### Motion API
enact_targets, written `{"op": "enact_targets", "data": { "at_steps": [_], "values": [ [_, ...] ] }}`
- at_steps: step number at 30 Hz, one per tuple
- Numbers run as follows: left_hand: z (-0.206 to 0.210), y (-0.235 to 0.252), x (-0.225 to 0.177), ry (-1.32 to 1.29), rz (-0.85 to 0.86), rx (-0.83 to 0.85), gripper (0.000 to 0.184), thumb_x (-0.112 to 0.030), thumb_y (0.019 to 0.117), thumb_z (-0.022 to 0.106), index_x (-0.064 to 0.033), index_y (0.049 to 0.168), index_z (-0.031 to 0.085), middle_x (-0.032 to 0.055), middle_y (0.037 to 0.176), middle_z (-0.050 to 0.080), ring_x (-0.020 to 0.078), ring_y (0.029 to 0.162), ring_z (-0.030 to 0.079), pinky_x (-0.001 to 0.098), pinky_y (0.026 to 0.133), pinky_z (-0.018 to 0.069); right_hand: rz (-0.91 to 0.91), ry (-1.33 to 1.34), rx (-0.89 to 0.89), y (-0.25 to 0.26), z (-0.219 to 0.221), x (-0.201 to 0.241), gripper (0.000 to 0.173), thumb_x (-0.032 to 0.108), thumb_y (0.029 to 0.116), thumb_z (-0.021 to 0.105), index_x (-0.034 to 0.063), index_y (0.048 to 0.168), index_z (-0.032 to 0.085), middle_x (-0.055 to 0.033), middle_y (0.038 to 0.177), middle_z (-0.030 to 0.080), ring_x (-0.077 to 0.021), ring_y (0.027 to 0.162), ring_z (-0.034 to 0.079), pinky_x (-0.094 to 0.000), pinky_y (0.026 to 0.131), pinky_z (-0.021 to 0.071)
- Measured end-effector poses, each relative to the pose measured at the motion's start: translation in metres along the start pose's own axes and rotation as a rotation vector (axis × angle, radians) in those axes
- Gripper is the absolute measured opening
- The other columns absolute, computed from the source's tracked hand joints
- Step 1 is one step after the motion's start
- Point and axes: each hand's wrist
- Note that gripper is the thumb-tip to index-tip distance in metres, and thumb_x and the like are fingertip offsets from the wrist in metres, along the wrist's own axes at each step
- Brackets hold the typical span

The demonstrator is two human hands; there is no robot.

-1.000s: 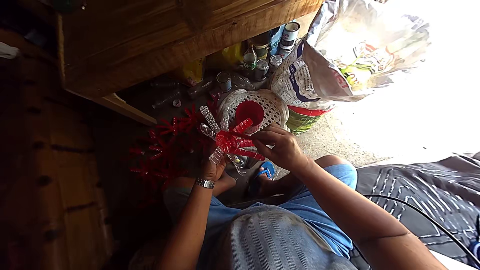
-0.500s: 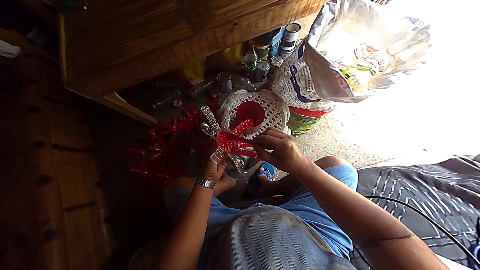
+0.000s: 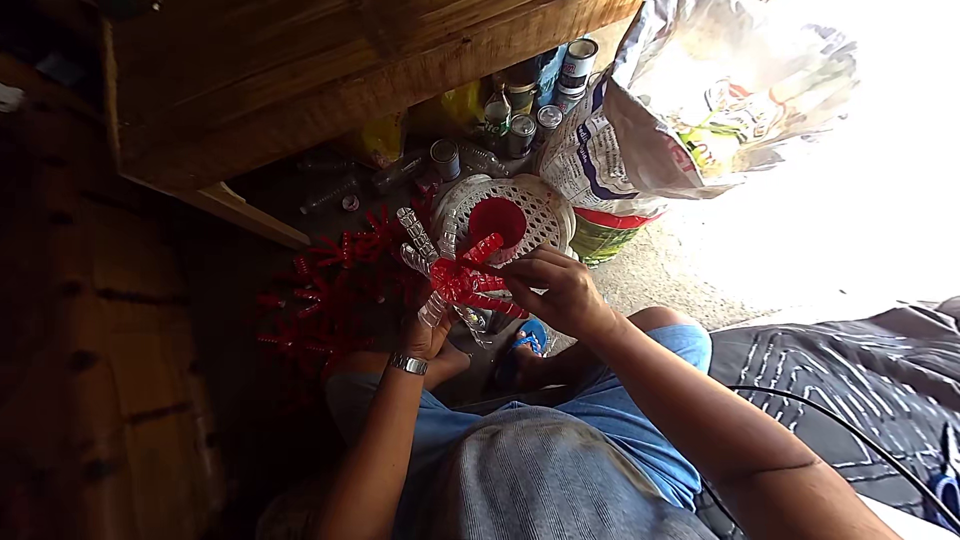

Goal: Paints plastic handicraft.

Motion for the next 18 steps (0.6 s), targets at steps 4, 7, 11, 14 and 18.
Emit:
{"op": "enact_targets", "data": {
  "at_steps": [4,7,11,14,18],
  "values": [
    [-0.003,0.001,-0.001,-0.005,0.003,0.026,0.041,-0.032,0.0799,0.084,-0.0111,0.110,0.066,0.0088,0.098,0.073,0.0205,0.086,0.073,0.0381,0.078,0.0620,-0.011,-0.036,0.028,-0.004,-0.003,0.004,0.014,0.015,0.0933,0.067,0.0051,0.092,0.077,-0.0035,0.086,0.071,-0.0111,0.084,0.067,-0.0259,0.076,0.0571],
    [-0.001,0.000,-0.001,0.011,0.003,0.017,0.042,-0.035,0.0795,0.084,-0.0128,0.111,0.066,0.0072,0.098,0.073,0.0186,0.086,0.073,0.0364,0.077,0.0619,-0.016,-0.030,0.000,-0.005,-0.007,0.009,0.013,0.014,0.0912,0.067,0.0048,0.089,0.076,-0.0033,0.083,0.070,-0.0102,0.082,0.066,-0.0240,0.075,0.0568],
    [-0.001,0.000,-0.001,0.003,0.001,0.000,0.040,-0.033,0.0783,0.085,-0.0112,0.107,0.067,0.0084,0.096,0.073,0.0189,0.085,0.073,0.0363,0.076,0.0619,-0.015,-0.033,-0.023,0.002,-0.005,0.009,0.014,0.013,0.0929,0.068,0.0036,0.096,0.078,-0.0046,0.088,0.072,-0.0114,0.086,0.067,-0.0252,0.079,0.0573],
    [0.001,0.001,-0.002,-0.005,0.017,0.029,0.047,-0.036,0.0749,0.088,-0.0118,0.109,0.067,0.0080,0.097,0.073,0.0192,0.086,0.073,0.0368,0.077,0.0621,0.009,-0.035,0.010,0.000,0.000,0.001,0.015,0.014,0.0947,0.068,0.0044,0.101,0.078,-0.0043,0.092,0.072,-0.0111,0.088,0.068,-0.0256,0.080,0.0585],
    [0.001,0.000,-0.003,0.011,0.013,0.008,0.035,-0.030,0.0821,0.082,-0.0110,0.108,0.066,0.0079,0.095,0.074,0.0185,0.083,0.073,0.0356,0.076,0.0622,0.019,-0.019,0.014,-0.007,-0.005,0.000,0.014,0.013,0.0938,0.067,0.0046,0.093,0.077,-0.0037,0.087,0.072,-0.0102,0.085,0.067,-0.0246,0.077,0.0578]
  ]
}}
Point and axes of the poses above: each hand's wrist, its own y-axis towards the middle knuckle, its own z-axis out of the palm, x = y × z
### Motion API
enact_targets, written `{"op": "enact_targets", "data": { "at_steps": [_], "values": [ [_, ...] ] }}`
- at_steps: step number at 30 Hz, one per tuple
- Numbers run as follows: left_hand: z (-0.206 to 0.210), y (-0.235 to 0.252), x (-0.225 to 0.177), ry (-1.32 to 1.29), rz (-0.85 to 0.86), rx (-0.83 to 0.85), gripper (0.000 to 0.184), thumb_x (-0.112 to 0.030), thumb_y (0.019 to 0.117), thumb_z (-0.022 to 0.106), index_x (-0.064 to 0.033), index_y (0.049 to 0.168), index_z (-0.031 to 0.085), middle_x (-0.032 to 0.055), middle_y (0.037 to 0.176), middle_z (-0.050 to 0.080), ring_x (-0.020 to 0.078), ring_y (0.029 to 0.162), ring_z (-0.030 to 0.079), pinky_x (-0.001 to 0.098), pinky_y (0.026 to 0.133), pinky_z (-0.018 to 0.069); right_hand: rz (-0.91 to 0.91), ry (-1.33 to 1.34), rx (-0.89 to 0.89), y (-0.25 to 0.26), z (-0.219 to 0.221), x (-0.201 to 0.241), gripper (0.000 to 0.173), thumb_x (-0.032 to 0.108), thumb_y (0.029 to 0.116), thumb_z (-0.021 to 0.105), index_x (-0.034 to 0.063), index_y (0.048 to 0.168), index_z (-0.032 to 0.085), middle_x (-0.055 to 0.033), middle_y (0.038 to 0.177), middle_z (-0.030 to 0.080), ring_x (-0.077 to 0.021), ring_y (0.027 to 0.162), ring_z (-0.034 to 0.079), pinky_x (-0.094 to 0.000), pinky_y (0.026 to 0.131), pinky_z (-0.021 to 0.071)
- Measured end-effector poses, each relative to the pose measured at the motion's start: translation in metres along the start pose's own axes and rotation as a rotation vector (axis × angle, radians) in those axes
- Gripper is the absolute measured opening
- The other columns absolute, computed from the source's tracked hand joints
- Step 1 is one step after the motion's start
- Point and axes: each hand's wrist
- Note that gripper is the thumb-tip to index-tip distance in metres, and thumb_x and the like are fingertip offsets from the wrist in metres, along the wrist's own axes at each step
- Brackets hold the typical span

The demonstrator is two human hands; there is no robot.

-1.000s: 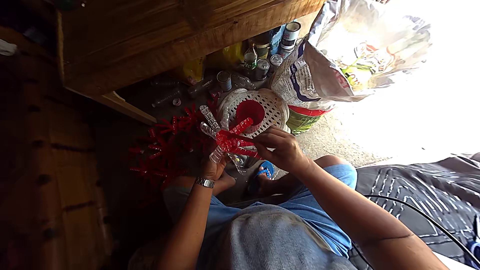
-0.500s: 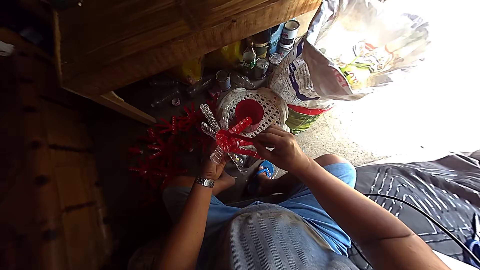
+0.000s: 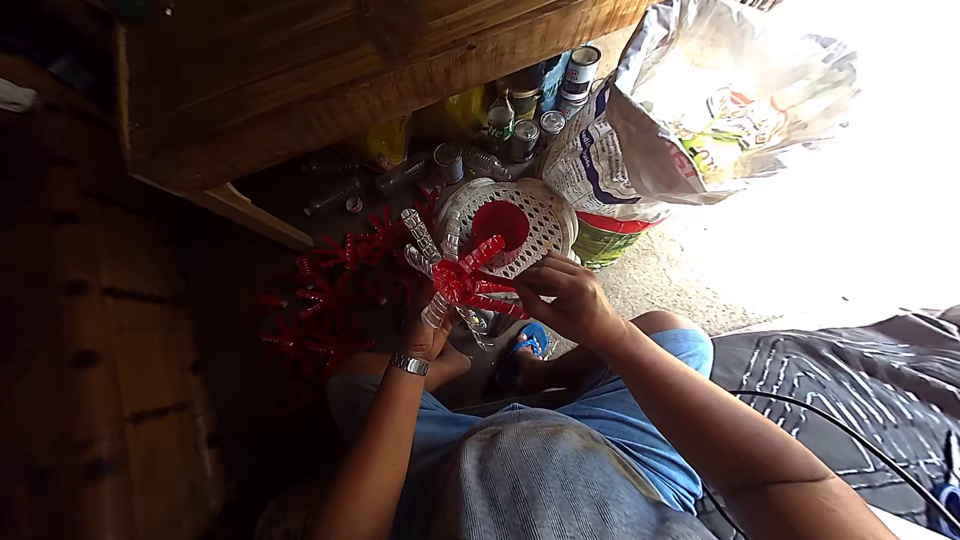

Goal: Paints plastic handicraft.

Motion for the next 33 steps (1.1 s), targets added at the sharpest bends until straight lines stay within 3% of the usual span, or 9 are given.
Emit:
{"op": "enact_targets", "data": {
  "at_steps": [3,8,16,22,30,33],
  "values": [
    [0.000,0.000,0.002,0.006,-0.010,-0.026,0.036,-0.031,0.0815,0.082,-0.0101,0.106,0.066,0.0082,0.093,0.073,0.0190,0.082,0.073,0.0362,0.076,0.0621,-0.004,0.005,-0.042,0.001,-0.003,0.001,0.012,0.012,0.0914,0.067,0.0032,0.091,0.076,-0.0045,0.085,0.070,-0.0104,0.083,0.067,-0.0240,0.075,0.0586],
    [-0.002,0.000,0.001,-0.006,0.004,0.019,0.046,-0.035,0.0722,0.090,-0.0111,0.105,0.069,0.0079,0.094,0.074,0.0189,0.084,0.073,0.0369,0.077,0.0623,-0.007,-0.021,-0.034,0.008,0.003,-0.003,0.015,0.015,0.0944,0.068,0.0048,0.101,0.078,-0.0045,0.092,0.073,-0.0120,0.089,0.068,-0.0261,0.082,0.0571],
    [-0.008,0.001,0.004,-0.003,0.007,0.052,0.043,-0.035,0.0760,0.088,-0.0109,0.106,0.068,0.0086,0.097,0.074,0.0194,0.085,0.073,0.0363,0.077,0.0623,0.020,0.007,-0.059,-0.007,-0.006,-0.003,0.014,0.013,0.0942,0.067,0.0030,0.096,0.077,-0.0043,0.089,0.072,-0.0094,0.084,0.067,-0.0241,0.075,0.0586],
    [-0.001,0.000,0.003,0.007,0.016,0.015,0.048,-0.037,0.0730,0.089,-0.0114,0.107,0.067,0.0077,0.097,0.074,0.0187,0.085,0.073,0.0364,0.076,0.0620,0.012,-0.019,-0.032,0.005,0.000,-0.011,0.017,0.015,0.0952,0.068,0.0055,0.104,0.078,-0.0042,0.096,0.074,-0.0124,0.093,0.068,-0.0274,0.085,0.0571],
    [-0.001,0.001,0.003,-0.011,0.002,-0.002,0.044,-0.032,0.0758,0.087,-0.0100,0.108,0.066,0.0098,0.096,0.073,0.0211,0.084,0.073,0.0377,0.075,0.0625,0.014,-0.004,-0.028,0.000,-0.002,-0.013,0.014,0.012,0.0923,0.067,0.0044,0.095,0.077,-0.0043,0.090,0.072,-0.0106,0.088,0.068,-0.0246,0.079,0.0585],
    [-0.002,0.002,0.004,-0.002,0.007,0.009,0.047,-0.036,0.0747,0.088,-0.0113,0.108,0.066,0.0086,0.098,0.073,0.0198,0.085,0.073,0.0369,0.076,0.0622,0.013,-0.015,-0.035,0.003,0.000,-0.015,0.015,0.013,0.0933,0.067,0.0043,0.099,0.078,-0.0052,0.093,0.073,-0.0125,0.090,0.068,-0.0265,0.083,0.0578]
  ]
}}
Point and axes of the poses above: each hand's wrist, its own y-axis towards the middle knuckle, its own z-axis out of the palm, x = y × z
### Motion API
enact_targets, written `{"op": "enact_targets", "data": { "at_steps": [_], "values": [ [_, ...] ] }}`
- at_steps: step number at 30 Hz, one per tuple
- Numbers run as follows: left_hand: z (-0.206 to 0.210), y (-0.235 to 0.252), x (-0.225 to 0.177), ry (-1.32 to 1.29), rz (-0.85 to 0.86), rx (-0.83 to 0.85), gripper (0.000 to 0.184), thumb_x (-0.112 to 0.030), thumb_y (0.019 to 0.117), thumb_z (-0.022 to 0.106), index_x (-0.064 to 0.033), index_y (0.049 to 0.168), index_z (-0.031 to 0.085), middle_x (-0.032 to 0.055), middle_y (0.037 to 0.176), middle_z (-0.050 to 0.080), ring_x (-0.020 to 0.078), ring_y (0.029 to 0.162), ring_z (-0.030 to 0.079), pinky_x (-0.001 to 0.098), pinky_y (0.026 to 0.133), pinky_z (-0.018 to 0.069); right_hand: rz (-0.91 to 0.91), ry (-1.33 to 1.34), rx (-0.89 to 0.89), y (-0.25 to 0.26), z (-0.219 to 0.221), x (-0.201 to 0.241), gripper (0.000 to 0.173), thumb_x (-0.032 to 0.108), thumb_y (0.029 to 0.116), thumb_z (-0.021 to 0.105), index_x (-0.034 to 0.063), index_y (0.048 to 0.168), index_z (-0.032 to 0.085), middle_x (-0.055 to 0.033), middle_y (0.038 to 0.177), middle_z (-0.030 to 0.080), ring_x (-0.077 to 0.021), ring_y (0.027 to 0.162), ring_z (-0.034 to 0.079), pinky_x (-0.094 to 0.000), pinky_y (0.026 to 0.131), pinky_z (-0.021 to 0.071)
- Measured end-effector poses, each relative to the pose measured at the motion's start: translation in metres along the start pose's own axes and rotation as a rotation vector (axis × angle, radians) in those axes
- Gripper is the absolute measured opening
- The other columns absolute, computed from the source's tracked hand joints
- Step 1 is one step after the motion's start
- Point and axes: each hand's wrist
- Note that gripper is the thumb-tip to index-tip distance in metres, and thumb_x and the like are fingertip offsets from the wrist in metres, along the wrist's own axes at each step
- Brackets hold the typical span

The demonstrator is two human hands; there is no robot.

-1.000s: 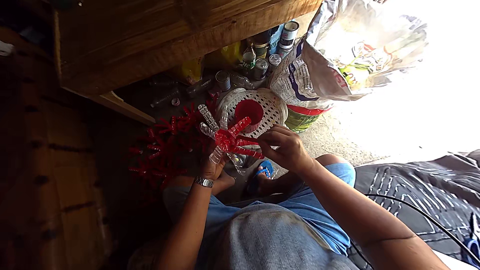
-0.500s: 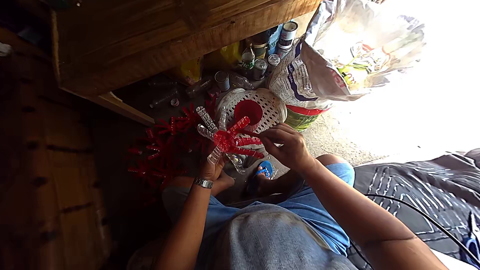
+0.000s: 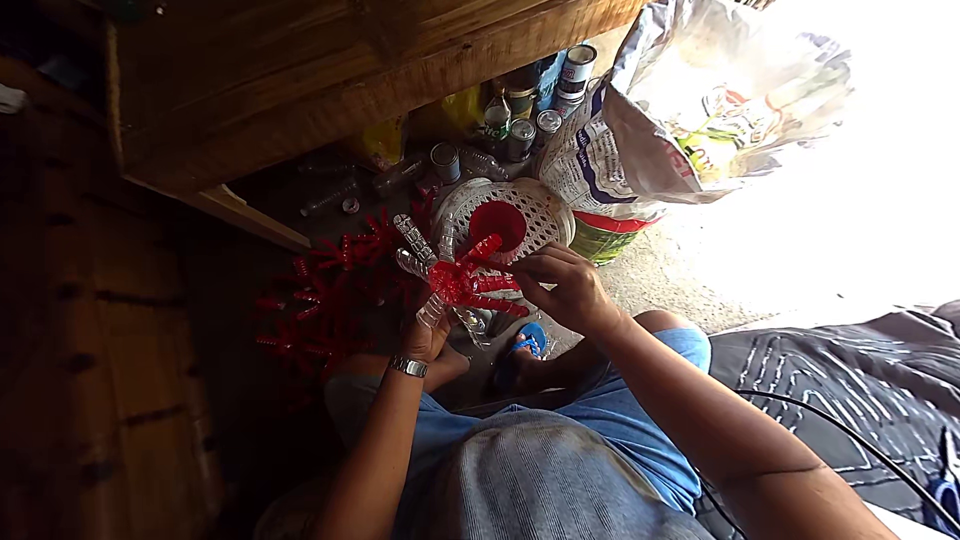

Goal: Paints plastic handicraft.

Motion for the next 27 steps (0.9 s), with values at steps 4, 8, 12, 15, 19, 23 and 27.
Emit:
{"op": "enact_targets", "data": {
  "at_steps": [4,8,12,15,19,23,27],
  "values": [
    [0.000,0.000,-0.001,-0.004,-0.006,-0.004,0.041,-0.031,0.0784,0.085,-0.0093,0.108,0.065,0.0096,0.098,0.073,0.0204,0.085,0.073,0.0384,0.077,0.0621,0.014,-0.001,0.040,0.000,0.003,-0.003,0.016,0.015,0.0945,0.066,0.0064,0.101,0.078,-0.0039,0.094,0.073,-0.0124,0.091,0.068,-0.0280,0.083,0.0570],
    [0.001,-0.001,-0.002,-0.004,-0.015,-0.012,0.039,-0.031,0.0801,0.084,-0.0103,0.107,0.066,0.0086,0.097,0.074,0.0190,0.085,0.073,0.0360,0.077,0.0619,0.016,0.007,0.000,-0.002,-0.005,0.002,0.014,0.013,0.0921,0.066,0.0040,0.092,0.077,-0.0043,0.088,0.071,-0.0091,0.084,0.067,-0.0229,0.075,0.0583],
    [-0.001,-0.001,0.000,0.003,-0.016,-0.013,0.049,-0.038,0.0752,0.087,-0.0130,0.110,0.064,0.0068,0.099,0.073,0.0186,0.087,0.073,0.0368,0.076,0.0621,0.011,-0.013,-0.041,0.004,-0.006,0.001,0.015,0.013,0.0932,0.067,0.0031,0.097,0.078,-0.0054,0.090,0.072,-0.0109,0.086,0.068,-0.0250,0.079,0.0588],
    [0.001,-0.001,-0.002,-0.003,-0.016,-0.015,0.051,-0.038,0.0742,0.088,-0.0119,0.111,0.064,0.0078,0.099,0.073,0.0194,0.087,0.073,0.0380,0.077,0.0619,0.029,-0.032,-0.016,0.007,-0.001,-0.004,0.017,0.015,0.0955,0.067,0.0050,0.104,0.078,-0.0052,0.094,0.073,-0.0125,0.088,0.068,-0.0271,0.082,0.0576],
    [-0.001,0.000,-0.002,-0.004,-0.016,-0.006,0.050,-0.036,0.0753,0.088,-0.0114,0.111,0.064,0.0088,0.099,0.073,0.0208,0.087,0.073,0.0387,0.077,0.0623,0.030,-0.035,0.003,0.001,-0.003,-0.004,0.014,0.014,0.0933,0.066,0.0051,0.096,0.077,-0.0039,0.089,0.072,-0.0108,0.085,0.067,-0.0254,0.078,0.0584],
    [-0.001,0.000,-0.001,0.001,-0.011,-0.017,0.047,-0.035,0.0760,0.087,-0.0118,0.110,0.065,0.0080,0.099,0.073,0.0192,0.087,0.073,0.0366,0.077,0.0620,0.024,-0.030,-0.044,0.002,-0.009,0.000,0.013,0.013,0.0911,0.067,0.0033,0.092,0.077,-0.0046,0.086,0.071,-0.0100,0.083,0.067,-0.0233,0.076,0.0583],
    [-0.002,0.000,0.000,-0.001,-0.007,0.006,0.050,-0.037,0.0744,0.088,-0.0115,0.111,0.065,0.0091,0.100,0.073,0.0205,0.087,0.073,0.0374,0.077,0.0621,0.040,-0.046,-0.024,0.009,-0.005,-0.002,0.016,0.014,0.0944,0.068,0.0042,0.101,0.078,-0.0052,0.092,0.072,-0.0110,0.086,0.068,-0.0253,0.080,0.0584]
  ]
}}
Point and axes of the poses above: each hand's wrist, its own y-axis towards the middle knuckle, its own z-axis out of the palm, x = y × z
